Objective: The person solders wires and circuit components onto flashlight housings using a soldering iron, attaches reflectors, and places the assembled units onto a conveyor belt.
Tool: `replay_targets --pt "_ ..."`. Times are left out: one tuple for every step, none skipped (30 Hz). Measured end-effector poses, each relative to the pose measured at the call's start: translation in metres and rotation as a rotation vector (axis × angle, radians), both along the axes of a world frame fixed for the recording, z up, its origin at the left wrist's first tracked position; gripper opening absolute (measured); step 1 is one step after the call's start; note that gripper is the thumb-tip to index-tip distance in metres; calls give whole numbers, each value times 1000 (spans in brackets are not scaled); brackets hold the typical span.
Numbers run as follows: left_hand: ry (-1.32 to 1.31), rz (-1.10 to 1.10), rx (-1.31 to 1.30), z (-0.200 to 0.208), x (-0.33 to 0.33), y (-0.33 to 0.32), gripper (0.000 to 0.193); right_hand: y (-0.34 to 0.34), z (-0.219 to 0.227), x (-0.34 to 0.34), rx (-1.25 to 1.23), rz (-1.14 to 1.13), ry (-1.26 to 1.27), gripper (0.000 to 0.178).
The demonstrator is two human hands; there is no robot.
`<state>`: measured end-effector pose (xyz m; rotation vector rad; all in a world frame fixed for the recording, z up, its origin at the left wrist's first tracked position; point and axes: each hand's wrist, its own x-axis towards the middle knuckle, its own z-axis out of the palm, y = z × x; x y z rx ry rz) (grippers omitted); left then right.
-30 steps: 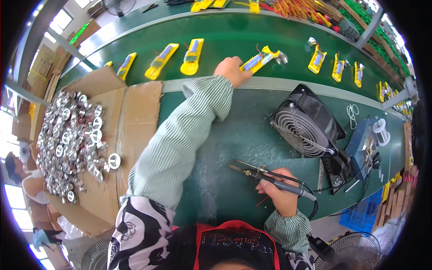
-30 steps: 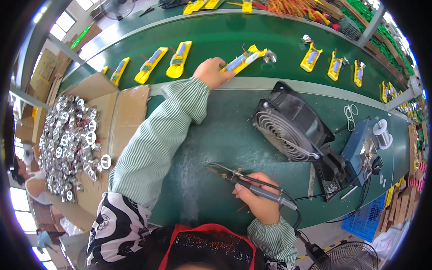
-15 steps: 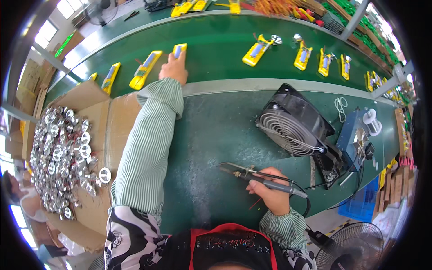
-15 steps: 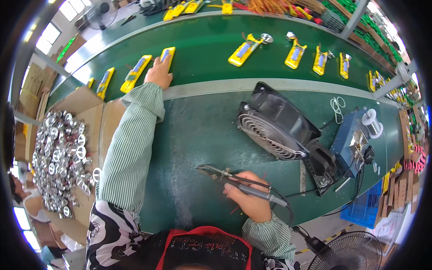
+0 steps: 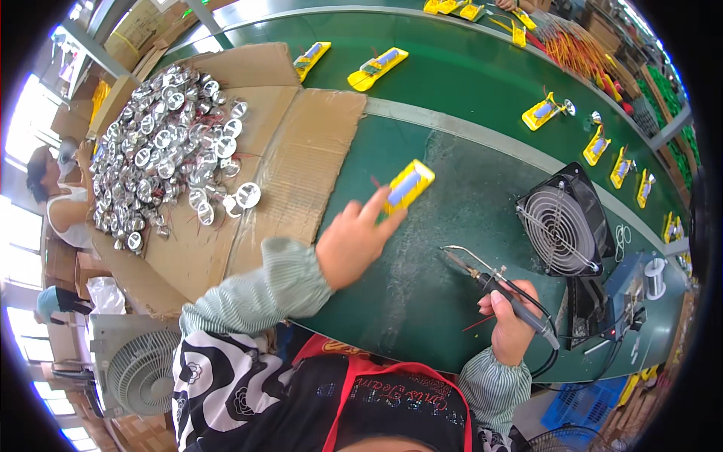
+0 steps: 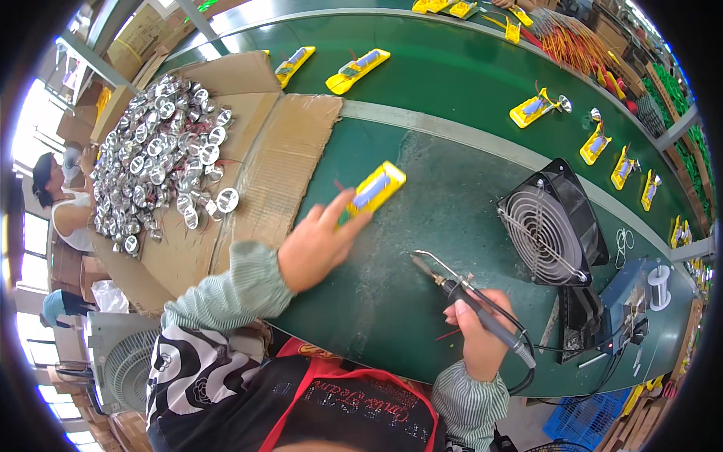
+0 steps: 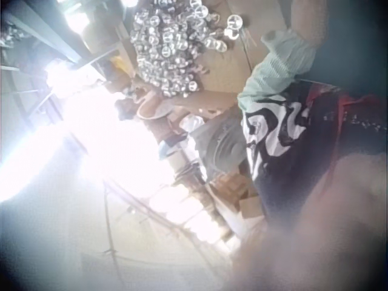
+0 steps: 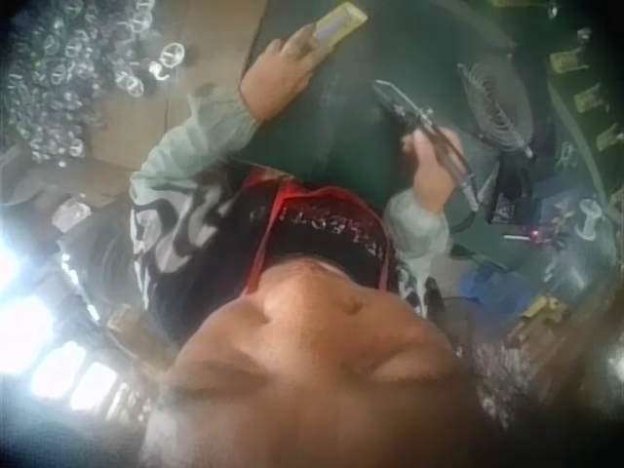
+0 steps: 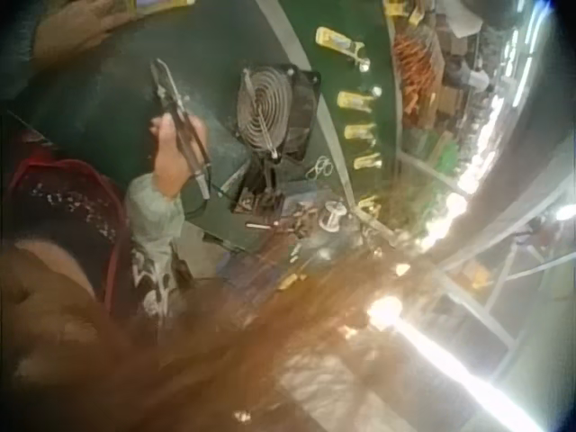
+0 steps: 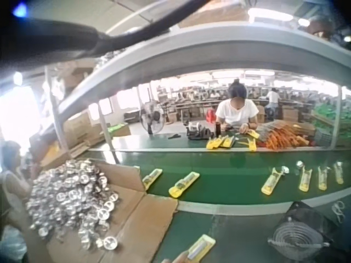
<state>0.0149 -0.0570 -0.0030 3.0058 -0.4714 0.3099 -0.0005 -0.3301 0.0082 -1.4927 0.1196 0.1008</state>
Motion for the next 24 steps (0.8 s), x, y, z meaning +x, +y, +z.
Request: replay_targets --pt "106 -16 -42 2 -18 -1 55 1 0 -2 0 6 -3 16" --pt "211 -34 -85 3 -31 0 56 3 0 -4 9 17 -5 16" --pt "209 -33 -86 5 -39 3 56 4 0 -6 16 26 -9 16" --pt "175 -89 -169 6 -45 7 55 6 1 -8 15 26 -11 16" --pt "142 -148 -252 7 -50 12 55 7 2 -10 11 33 -14 16" --pt "139 -144 -252 13 -49 22 55 8 3 -11 10 46 -18 16" --pt "107 -83 -265 17 -39 37 51 9 3 -12 5 43 -18 16" --pt "78 -30 -279 21 -25 53 48 9 3 -14 -2 40 -14 16" --pt "48 153 -131 31 -24 76 34 9 7 -13 18 85 -14 16" --pt "3 276 272 7 4 115 22 11 7 -16 3 63 -16 16" --pt "-57 383 411 8 19 137 17 13 6 -18 -22 62 7 17" --pt "55 463 506 13 30 156 16 14 6 -18 -40 70 31 17" --pt "-1 457 539 4 39 185 16 16 6 -18 -37 76 29 17" --pt "14 432 513 4 43 203 15 17 6 -17 -22 93 25 18" --pt "15 427 512 2 48 213 15 18 6 -17 -12 104 22 18" --pt "82 436 538 0 53 219 14 19 5 -18 -13 98 25 18" --pt "150 447 564 -2 55 226 14 19 5 -18 12 105 17 18" --pt "115 382 548 -2 56 230 12 19 4 -18 36 109 10 18" --pt "118 376 547 -3 57 232 12 19 3 -17 34 105 14 18" --pt "79 386 338 -4 57 234 12 19 3 -17 27 111 12 19" --pt "40 397 134 0 55 233 12 19 2 -17 24 121 10 19" --pt "-16 343 -46 8 51 226 13 19 2 -16 24 120 16 19" --pt "-11 343 -45 16 47 218 13 20 3 -15 15 124 21 19" --pt "-33 342 -222 27 40 210 15 21 5 -15 11 135 24 19"
